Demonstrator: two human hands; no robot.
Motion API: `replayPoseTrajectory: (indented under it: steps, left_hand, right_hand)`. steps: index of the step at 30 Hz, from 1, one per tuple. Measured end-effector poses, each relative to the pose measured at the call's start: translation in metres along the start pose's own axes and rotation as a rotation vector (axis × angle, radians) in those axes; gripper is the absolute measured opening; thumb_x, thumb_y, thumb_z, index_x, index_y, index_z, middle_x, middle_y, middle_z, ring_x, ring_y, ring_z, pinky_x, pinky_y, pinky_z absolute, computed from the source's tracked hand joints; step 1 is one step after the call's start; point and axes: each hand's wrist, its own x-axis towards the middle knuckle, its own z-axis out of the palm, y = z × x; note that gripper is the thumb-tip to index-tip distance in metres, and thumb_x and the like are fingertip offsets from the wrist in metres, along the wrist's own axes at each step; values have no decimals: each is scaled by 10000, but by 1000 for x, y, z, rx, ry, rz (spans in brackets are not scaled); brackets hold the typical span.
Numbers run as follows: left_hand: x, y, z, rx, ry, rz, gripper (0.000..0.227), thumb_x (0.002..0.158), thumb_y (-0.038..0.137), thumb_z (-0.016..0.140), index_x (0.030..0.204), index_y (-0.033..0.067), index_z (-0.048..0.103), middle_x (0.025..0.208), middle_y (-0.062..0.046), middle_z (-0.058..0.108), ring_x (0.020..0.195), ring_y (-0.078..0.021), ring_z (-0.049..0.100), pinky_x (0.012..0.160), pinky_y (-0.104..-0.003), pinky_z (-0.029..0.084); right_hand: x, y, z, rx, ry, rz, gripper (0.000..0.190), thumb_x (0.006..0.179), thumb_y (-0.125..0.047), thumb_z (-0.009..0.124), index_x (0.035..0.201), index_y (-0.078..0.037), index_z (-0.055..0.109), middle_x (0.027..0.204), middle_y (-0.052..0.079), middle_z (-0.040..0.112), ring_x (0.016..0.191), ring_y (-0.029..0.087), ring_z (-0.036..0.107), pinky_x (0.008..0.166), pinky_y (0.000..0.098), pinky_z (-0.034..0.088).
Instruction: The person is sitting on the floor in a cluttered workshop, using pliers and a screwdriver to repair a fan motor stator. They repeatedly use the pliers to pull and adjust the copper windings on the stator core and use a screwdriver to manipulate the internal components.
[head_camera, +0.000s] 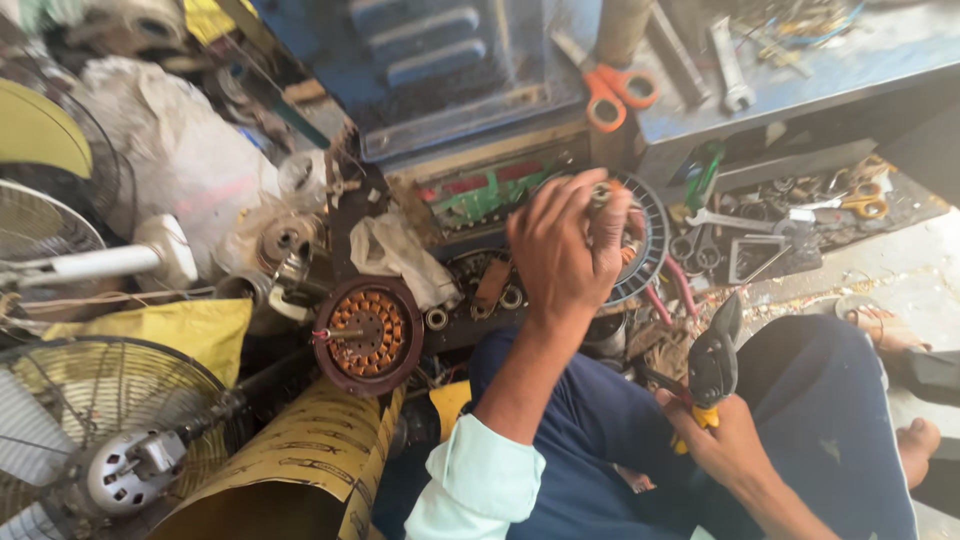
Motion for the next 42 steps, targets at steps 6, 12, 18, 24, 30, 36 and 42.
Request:
replayPoseTrajectory:
  steps: [6,12,18,24,30,36,42]
  left_hand:
    - [-21,14,-2,268,-63,-54,589,1064,561,424,1129,52,714,1346,-144,592,1249,-351,543,969,-578,389]
    - [-16,-16,-11,301,-16,54,510,1040,573,519,1077,80,643,1167,-109,580,1127,-335,560,986,-503,427]
    - [-20,2,-4,200,121,-17,447,997,502,610,1069,61,620,1154,-156,570,1127,-344,528,1005,-513,413]
    - [-55,3,-23,-329,193,-68,319,984,298,643,1164,56,537,1373,-179,525,1129,-318,535,996,-451,461]
    - [-69,-10,-41,26,26,221,301,920,194,670,1206,102,681,1435,-118,610,1401,-321,522,1214,-452,396]
    - [-67,-16,-47,109,-33,235,327,917,326,748,1207,178,725,1391,-69,630,1344,-311,533,1154,-454,365]
    - [-63,-19,-48,161,-52,278,245,964,331,731,1169,199,757,1343,-7,682,1340,-271,540,1226,-486,326]
  right_hand:
    - [-8,-4,-5,178,31,-125,202,852,-206,736,919,-30,662,737,46,725,608,130,645,554,321,546]
    - [-28,-45,-41,-22,-32,-72,304,837,-268,782,1094,-115,725,709,61,741,634,126,618,640,320,533]
    - [-61,-85,-59,-133,-89,-147,344,822,-321,830,1087,-122,738,702,92,701,586,157,613,615,328,545]
    - [-68,-118,-59,-260,-91,-192,341,845,-248,795,1166,-161,722,624,140,692,506,238,631,572,367,526]
    - [-55,-130,-54,-291,-154,-353,265,823,-223,779,1060,-114,733,697,114,752,561,251,722,599,368,549]
    - [-56,-141,-49,-421,-163,-215,298,868,-320,797,1055,-104,715,633,172,676,557,304,656,616,406,515]
    - [-58,-135,-49,-406,-123,-281,318,853,-304,806,1057,-79,712,652,148,691,568,261,673,608,394,516]
